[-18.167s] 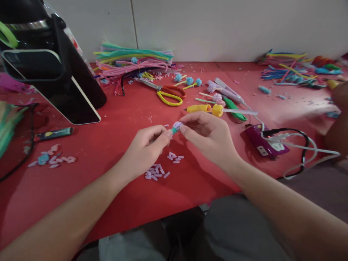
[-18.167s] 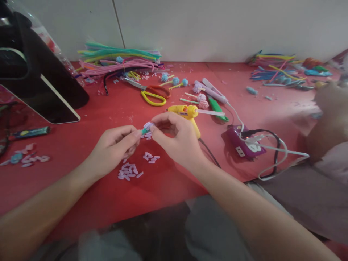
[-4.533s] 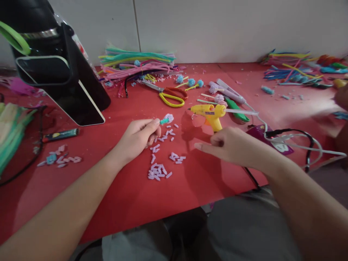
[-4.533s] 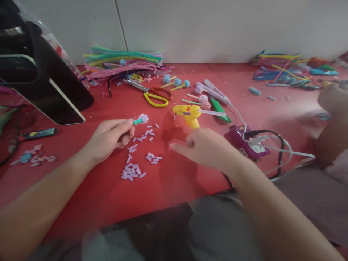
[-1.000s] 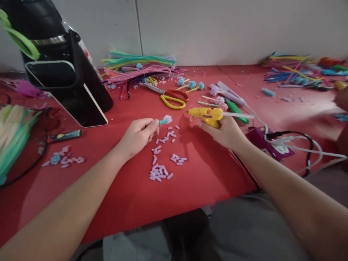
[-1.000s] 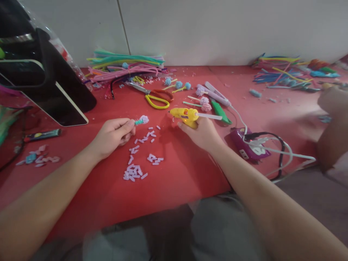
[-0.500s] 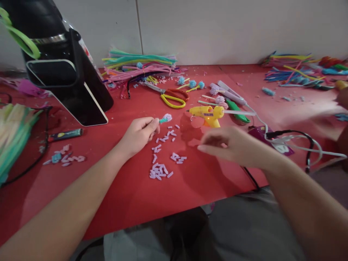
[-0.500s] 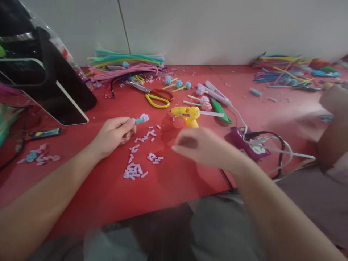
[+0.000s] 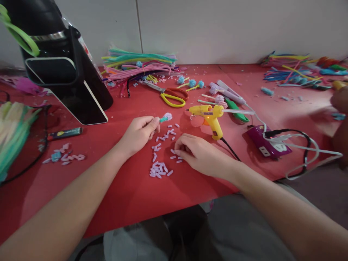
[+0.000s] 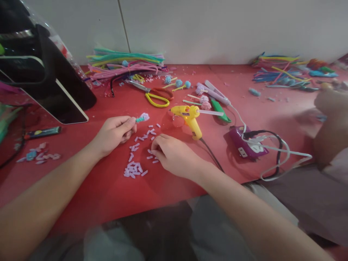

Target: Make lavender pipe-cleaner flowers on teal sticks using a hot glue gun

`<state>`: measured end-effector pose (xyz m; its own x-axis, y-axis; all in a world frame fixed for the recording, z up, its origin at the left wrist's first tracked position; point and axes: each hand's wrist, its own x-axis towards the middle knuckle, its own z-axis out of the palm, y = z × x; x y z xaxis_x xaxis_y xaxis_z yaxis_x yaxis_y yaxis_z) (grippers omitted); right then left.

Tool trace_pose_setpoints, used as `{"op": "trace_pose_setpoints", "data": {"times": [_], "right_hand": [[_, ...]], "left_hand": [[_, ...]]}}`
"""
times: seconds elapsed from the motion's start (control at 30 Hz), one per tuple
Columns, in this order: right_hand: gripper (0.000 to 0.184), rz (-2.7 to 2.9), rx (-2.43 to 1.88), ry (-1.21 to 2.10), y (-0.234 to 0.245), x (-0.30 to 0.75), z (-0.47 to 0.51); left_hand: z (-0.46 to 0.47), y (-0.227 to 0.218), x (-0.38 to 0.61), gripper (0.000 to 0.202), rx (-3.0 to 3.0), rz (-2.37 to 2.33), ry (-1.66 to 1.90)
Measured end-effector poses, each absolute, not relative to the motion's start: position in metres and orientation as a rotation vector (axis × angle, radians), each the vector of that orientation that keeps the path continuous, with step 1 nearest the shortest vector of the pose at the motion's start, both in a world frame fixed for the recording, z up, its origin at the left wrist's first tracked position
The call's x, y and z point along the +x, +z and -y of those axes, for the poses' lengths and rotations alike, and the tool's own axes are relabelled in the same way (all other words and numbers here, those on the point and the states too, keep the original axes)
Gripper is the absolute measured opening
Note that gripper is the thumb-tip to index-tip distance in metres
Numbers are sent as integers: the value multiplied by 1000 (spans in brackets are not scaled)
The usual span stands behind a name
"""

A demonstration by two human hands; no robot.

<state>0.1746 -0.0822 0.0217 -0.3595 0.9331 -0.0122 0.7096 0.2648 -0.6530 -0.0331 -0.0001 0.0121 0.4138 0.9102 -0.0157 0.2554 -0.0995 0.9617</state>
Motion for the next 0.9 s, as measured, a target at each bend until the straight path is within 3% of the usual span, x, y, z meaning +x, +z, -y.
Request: {"op": "trace_pose_setpoints", "data": {"times": [0.23, 0.4, 0.67, 0.9], "right_hand": [[4, 1895, -1426, 928, 21, 179, 80], [16, 1964, -1383, 873, 18, 181, 79], [14, 1857, -1464, 838, 21, 178, 76], [12, 1532, -1275, 1043, 21, 176, 75]], "left_hand": [[5, 15, -32, 37, 1649, -1080, 784], [6, 17, -31, 37, 1677, -1074, 781], [23, 22, -21, 39, 1650, -1082, 839], [36, 22, -13, 38, 1596, -1089, 891]]}}
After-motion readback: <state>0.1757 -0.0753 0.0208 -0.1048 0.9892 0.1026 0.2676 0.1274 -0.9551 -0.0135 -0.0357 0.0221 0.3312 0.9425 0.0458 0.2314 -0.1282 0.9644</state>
